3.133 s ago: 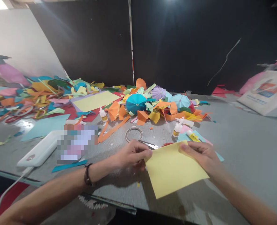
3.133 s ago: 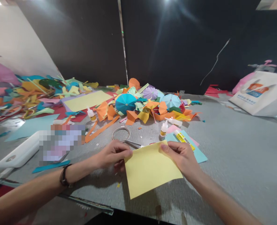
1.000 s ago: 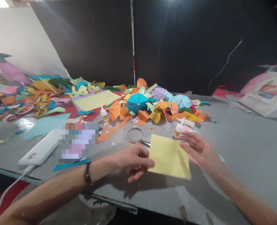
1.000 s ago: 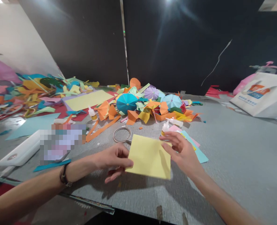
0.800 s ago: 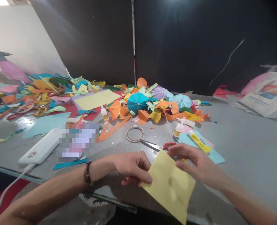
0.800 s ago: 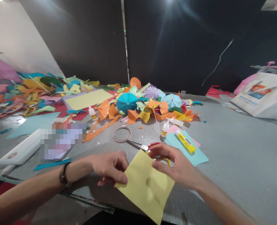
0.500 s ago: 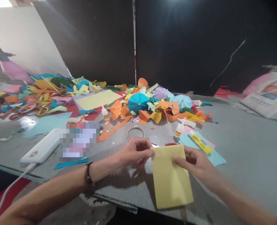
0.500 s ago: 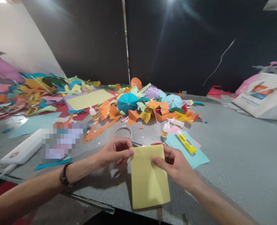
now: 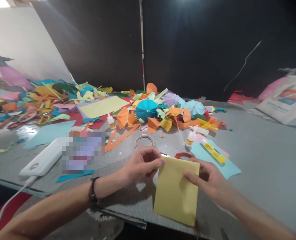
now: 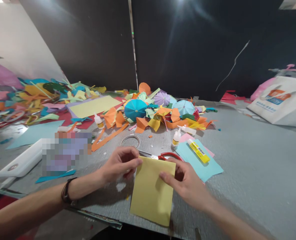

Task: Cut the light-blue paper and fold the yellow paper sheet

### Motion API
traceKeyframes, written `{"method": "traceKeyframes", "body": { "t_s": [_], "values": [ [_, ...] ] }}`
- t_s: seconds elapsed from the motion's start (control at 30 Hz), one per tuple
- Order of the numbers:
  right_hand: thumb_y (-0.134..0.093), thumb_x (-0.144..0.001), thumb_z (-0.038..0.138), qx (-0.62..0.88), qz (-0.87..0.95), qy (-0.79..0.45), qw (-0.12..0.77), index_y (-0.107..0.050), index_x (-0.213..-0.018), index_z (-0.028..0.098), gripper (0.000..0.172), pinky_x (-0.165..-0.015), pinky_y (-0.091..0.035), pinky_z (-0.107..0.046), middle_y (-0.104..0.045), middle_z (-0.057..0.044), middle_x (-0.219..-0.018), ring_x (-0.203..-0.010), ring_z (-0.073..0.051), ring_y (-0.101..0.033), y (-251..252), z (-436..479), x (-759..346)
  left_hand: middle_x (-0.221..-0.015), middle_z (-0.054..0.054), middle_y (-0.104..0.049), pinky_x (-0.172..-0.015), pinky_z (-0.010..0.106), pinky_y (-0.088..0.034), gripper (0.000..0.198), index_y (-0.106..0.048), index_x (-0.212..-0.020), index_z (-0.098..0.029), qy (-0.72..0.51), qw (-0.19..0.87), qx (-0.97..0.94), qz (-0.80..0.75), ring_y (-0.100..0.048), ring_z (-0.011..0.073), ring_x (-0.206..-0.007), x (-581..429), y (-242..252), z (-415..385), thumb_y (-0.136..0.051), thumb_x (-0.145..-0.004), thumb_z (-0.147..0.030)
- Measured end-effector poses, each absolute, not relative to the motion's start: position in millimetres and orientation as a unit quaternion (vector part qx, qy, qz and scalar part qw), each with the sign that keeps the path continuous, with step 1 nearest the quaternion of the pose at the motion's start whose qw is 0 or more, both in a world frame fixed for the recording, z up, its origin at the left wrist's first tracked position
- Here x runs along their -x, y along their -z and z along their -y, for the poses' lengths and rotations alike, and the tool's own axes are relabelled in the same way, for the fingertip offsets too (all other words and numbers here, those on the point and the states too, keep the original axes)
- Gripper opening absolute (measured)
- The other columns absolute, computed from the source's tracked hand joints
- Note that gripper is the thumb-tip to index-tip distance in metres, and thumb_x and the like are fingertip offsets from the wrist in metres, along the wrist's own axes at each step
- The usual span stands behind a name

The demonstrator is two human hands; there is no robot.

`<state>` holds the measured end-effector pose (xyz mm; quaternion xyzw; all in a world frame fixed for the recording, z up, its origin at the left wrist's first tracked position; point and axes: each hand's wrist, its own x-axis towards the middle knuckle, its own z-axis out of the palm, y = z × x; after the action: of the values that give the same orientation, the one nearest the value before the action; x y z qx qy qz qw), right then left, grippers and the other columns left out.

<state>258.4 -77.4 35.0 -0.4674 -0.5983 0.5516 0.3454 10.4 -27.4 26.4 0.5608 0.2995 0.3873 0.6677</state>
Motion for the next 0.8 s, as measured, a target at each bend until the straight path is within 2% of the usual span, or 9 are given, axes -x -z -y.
{"method": "traceKeyframes", "body": {
  "t_s": [0.1,0.17,0.37,0.6,0.73,0.8],
  "values": [
    [-0.062,-0.093,0.068,0.48,0.617,-0.53,0.328,-0.074,-0.088,0.023,0.047,-0.069,-0.06,-0.035,-0.077,-0.007,-0.086,-0.081,-0.026,-0.073,-35.0,78.3,-257.5,-0.047,-0.007,-0.054,-0.035,0.017,-0.036,0.043,-0.06,-0.077,-0.017,-0.379,0.671,-0.563,-0.299,-0.047,0.0069,-0.035,-11.1,-26.1,28.7,-0.084,-0.079,-0.052],
    [-0.061,-0.093,0.07,0.485,0.622,-0.525,0.32,-0.075,-0.084,0.023,0.05,-0.066,-0.057,-0.034,-0.077,-0.007,-0.084,-0.079,-0.025,-0.072,-34.5,78.2,-257.6,-0.048,-0.006,-0.054,-0.035,0.017,-0.037,0.043,-0.06,-0.077,-0.017,-0.376,0.674,-0.562,-0.298,-0.047,0.0069,-0.035,-11.7,-26.2,29.4,-0.085,-0.078,-0.052],
    [-0.061,-0.092,0.073,0.488,0.619,-0.53,0.312,-0.078,-0.089,0.023,0.053,-0.068,-0.058,-0.035,-0.079,-0.008,-0.086,-0.078,-0.026,-0.072,-34.1,76.5,-257.8,-0.051,-0.006,-0.056,-0.035,0.017,-0.037,0.047,-0.058,-0.077,-0.017,-0.356,0.693,-0.546,-0.308,-0.049,0.0072,-0.036,-11.0,-28.1,30.0,-0.084,-0.078,-0.056],
    [-0.058,-0.092,0.075,0.502,0.612,-0.511,0.334,-0.08,-0.084,0.023,0.058,-0.071,-0.059,-0.037,-0.079,-0.008,-0.087,-0.082,-0.028,-0.072,-39.8,77.7,-255.5,-0.05,-0.006,-0.052,-0.037,0.018,-0.034,0.044,-0.06,-0.076,-0.017,-0.36,0.679,-0.562,-0.306,-0.047,0.007,-0.038,-9.6,-26.6,28.6,-0.081,-0.081,-0.055],
    [-0.058,-0.092,0.074,0.495,0.594,-0.54,0.334,-0.082,-0.095,0.022,0.057,-0.077,-0.058,-0.038,-0.08,-0.009,-0.091,-0.088,-0.029,-0.073,-42.1,77.6,-255.6,-0.05,-0.006,-0.05,-0.04,0.019,-0.034,0.04,-0.059,-0.077,-0.018,-0.346,0.658,-0.59,-0.315,-0.045,0.0074,-0.04,-6.7,-29.9,27.7,-0.075,-0.086,-0.054],
    [-0.059,-0.091,0.075,0.494,0.588,-0.546,0.336,-0.082,-0.096,0.023,0.058,-0.078,-0.058,-0.038,-0.081,-0.009,-0.094,-0.089,-0.029,-0.073,-41.6,77.2,-256.1,-0.053,-0.005,-0.051,-0.043,0.021,-0.036,0.038,-0.059,-0.078,-0.019,-0.32,0.613,-0.645,-0.325,-0.045,0.0084,-0.042,-2.6,-36.0,24.3,-0.068,-0.09,-0.054]
  ]
}}
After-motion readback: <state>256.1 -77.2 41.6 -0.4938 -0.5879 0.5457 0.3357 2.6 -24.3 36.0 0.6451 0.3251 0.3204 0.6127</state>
